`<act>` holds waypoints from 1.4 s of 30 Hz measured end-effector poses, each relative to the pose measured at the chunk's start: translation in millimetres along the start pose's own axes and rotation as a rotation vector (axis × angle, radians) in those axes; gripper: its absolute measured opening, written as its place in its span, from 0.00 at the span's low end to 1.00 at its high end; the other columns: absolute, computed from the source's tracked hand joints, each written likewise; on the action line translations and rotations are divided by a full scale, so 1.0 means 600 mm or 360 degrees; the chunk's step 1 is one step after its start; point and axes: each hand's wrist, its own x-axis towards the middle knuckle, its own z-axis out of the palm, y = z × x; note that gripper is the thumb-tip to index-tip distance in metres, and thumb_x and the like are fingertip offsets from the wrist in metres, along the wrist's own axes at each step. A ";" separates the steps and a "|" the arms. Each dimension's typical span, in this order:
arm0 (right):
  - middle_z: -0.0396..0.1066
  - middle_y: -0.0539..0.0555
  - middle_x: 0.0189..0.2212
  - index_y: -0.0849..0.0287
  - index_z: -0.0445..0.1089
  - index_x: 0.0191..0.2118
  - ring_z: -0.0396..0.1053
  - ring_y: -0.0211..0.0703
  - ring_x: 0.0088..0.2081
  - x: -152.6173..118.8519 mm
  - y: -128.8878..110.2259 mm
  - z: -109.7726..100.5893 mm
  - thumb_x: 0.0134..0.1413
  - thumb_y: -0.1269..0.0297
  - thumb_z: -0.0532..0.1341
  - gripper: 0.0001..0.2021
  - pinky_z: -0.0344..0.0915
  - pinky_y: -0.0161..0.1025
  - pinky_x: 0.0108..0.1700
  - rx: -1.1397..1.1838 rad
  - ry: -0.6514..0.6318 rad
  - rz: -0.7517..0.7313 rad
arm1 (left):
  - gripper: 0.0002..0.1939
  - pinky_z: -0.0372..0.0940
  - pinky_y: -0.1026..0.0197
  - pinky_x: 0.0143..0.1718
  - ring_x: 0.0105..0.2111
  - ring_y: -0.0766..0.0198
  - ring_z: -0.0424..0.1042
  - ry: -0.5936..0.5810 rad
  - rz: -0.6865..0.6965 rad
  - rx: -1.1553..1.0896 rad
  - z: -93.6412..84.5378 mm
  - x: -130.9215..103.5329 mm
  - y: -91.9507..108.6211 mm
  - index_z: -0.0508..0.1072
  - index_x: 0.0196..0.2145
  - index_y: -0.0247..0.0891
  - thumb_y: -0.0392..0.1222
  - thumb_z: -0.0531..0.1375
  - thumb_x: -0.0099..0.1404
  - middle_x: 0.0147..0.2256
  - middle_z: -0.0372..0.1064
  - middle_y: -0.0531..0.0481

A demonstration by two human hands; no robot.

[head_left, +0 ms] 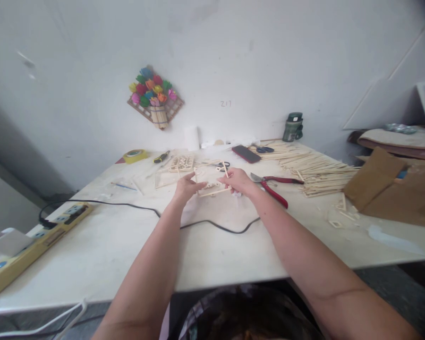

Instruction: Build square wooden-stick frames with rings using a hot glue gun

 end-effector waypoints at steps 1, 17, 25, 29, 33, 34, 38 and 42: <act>0.68 0.50 0.19 0.61 0.64 0.28 0.63 0.32 0.13 -0.002 -0.002 -0.001 0.36 0.48 0.64 0.20 0.54 0.27 0.12 0.0013 -0.0008 -0.0003 | 0.49 0.60 0.67 0.21 0.20 0.68 0.65 -0.0017 0.0001 -0.0023 0.000 -0.002 0.002 0.57 0.55 0.25 0.49 0.68 0.37 0.20 0.66 0.53; 0.67 0.49 0.17 0.61 0.64 0.28 0.62 0.33 0.12 0.004 0.005 0.002 0.41 0.52 0.62 0.16 0.54 0.27 0.11 0.0054 0.0000 0.0010 | 0.49 0.58 0.68 0.19 0.18 0.72 0.61 0.0012 0.0040 -0.0048 0.000 0.001 0.000 0.59 0.54 0.26 0.45 0.69 0.35 0.18 0.61 0.58; 0.67 0.49 0.15 0.61 0.64 0.24 0.64 0.32 0.15 0.001 0.000 -0.007 0.49 0.61 0.57 0.10 0.54 0.26 0.13 0.0186 0.0007 0.0018 | 0.45 0.53 0.69 0.17 0.16 0.73 0.58 0.0091 0.0170 -0.0116 -0.005 0.007 -0.008 0.62 0.52 0.30 0.47 0.68 0.36 0.17 0.59 0.59; 0.63 0.46 0.12 0.62 0.62 0.19 0.58 0.28 0.12 0.002 0.001 -0.008 0.48 0.65 0.58 0.11 0.51 0.25 0.12 0.0217 0.0064 -0.0018 | 0.44 0.57 0.68 0.20 0.17 0.73 0.60 0.0094 0.0232 -0.0287 -0.006 0.000 0.001 0.62 0.52 0.31 0.48 0.68 0.37 0.18 0.61 0.58; 0.62 0.46 0.11 0.62 0.63 0.20 0.56 0.27 0.11 0.002 -0.002 -0.008 0.48 0.67 0.58 0.09 0.51 0.25 0.12 0.0348 0.0111 0.0025 | 0.40 0.61 0.67 0.24 0.25 0.67 0.67 0.0054 0.0199 -0.0446 -0.007 -0.009 0.015 0.63 0.51 0.32 0.53 0.65 0.42 0.23 0.66 0.53; 0.62 0.46 0.11 0.62 0.63 0.21 0.57 0.28 0.11 0.003 -0.003 -0.008 0.48 0.67 0.58 0.09 0.52 0.25 0.13 0.0368 0.0123 0.0033 | 0.38 0.61 0.67 0.25 0.28 0.66 0.68 0.0044 0.0188 -0.0465 -0.008 -0.011 0.017 0.64 0.49 0.32 0.55 0.63 0.44 0.24 0.67 0.52; 0.63 0.47 0.12 0.62 0.64 0.21 0.58 0.28 0.12 0.005 -0.001 -0.007 0.48 0.67 0.59 0.09 0.53 0.25 0.13 0.0401 0.0166 0.0050 | 0.27 0.62 0.67 0.25 0.28 0.65 0.68 0.0011 0.0188 -0.0407 -0.009 -0.013 0.017 0.72 0.34 0.31 0.59 0.60 0.47 0.23 0.67 0.48; 0.64 0.47 0.12 0.62 0.64 0.21 0.59 0.29 0.13 0.006 -0.001 -0.005 0.47 0.67 0.59 0.08 0.54 0.25 0.13 0.0405 0.0199 0.0074 | 0.22 0.62 0.66 0.24 0.25 0.67 0.67 0.0048 0.0185 -0.0332 -0.007 -0.008 0.010 0.69 0.20 0.32 0.58 0.59 0.47 0.22 0.66 0.48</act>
